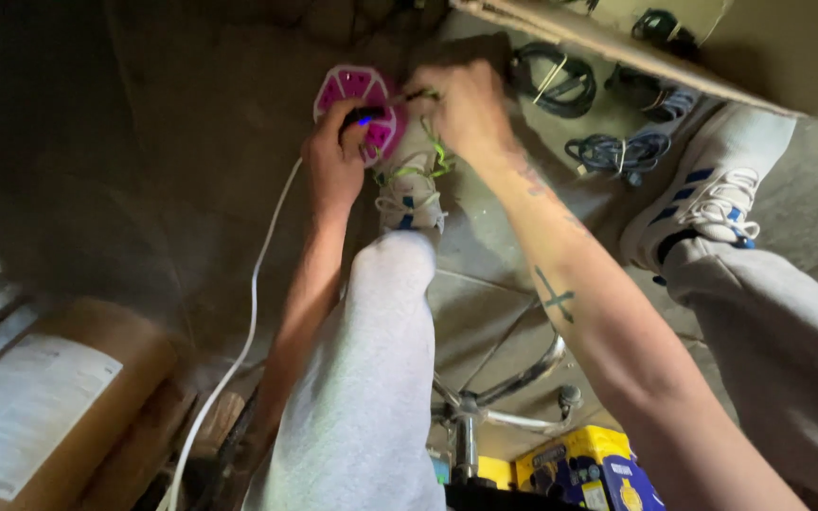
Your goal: Sorting through a box of electronic components, untangling and coiling USB cables, and inspecting mobile phones.
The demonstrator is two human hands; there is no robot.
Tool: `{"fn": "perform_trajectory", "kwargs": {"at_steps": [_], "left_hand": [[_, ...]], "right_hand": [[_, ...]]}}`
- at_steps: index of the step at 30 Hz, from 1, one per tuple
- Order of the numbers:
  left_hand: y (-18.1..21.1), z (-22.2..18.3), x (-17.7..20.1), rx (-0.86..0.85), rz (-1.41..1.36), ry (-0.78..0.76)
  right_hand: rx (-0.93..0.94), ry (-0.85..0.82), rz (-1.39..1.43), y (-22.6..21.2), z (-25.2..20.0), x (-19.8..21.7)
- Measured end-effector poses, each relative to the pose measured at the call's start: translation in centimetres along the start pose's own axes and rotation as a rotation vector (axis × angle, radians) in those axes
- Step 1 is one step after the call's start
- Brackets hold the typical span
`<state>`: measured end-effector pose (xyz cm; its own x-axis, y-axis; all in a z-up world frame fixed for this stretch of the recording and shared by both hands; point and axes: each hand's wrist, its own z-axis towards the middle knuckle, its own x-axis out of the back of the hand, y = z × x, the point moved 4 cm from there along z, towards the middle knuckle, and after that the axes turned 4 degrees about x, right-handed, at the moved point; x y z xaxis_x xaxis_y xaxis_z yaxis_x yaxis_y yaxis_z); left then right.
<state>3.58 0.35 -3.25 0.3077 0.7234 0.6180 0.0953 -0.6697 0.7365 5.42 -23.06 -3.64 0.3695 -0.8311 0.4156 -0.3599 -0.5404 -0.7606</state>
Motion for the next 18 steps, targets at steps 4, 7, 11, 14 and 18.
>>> {"fn": "perform_trajectory", "kwargs": {"at_steps": [4, 7, 11, 14, 18], "left_hand": [[1.1, 0.5, 0.2, 0.003, -0.016, 0.007], [1.1, 0.4, 0.3, 0.021, -0.064, 0.007], [1.0, 0.5, 0.2, -0.010, -0.034, -0.005], [1.3, 0.5, 0.3, -0.006, -0.024, -0.005], [0.8, 0.4, 0.1, -0.017, -0.041, -0.010]], "right_hand": [[0.184, 0.042, 0.066, -1.0, 0.0, -0.6], [0.059, 0.005, 0.092, -1.0, 0.4, -1.7], [0.044, -0.025, 0.134, -0.9, 0.5, -1.7], [-0.003, -0.037, 0.098, -0.4, 0.7, -1.8], [-0.059, -0.037, 0.073, 0.1, 0.6, -2.2]]}}
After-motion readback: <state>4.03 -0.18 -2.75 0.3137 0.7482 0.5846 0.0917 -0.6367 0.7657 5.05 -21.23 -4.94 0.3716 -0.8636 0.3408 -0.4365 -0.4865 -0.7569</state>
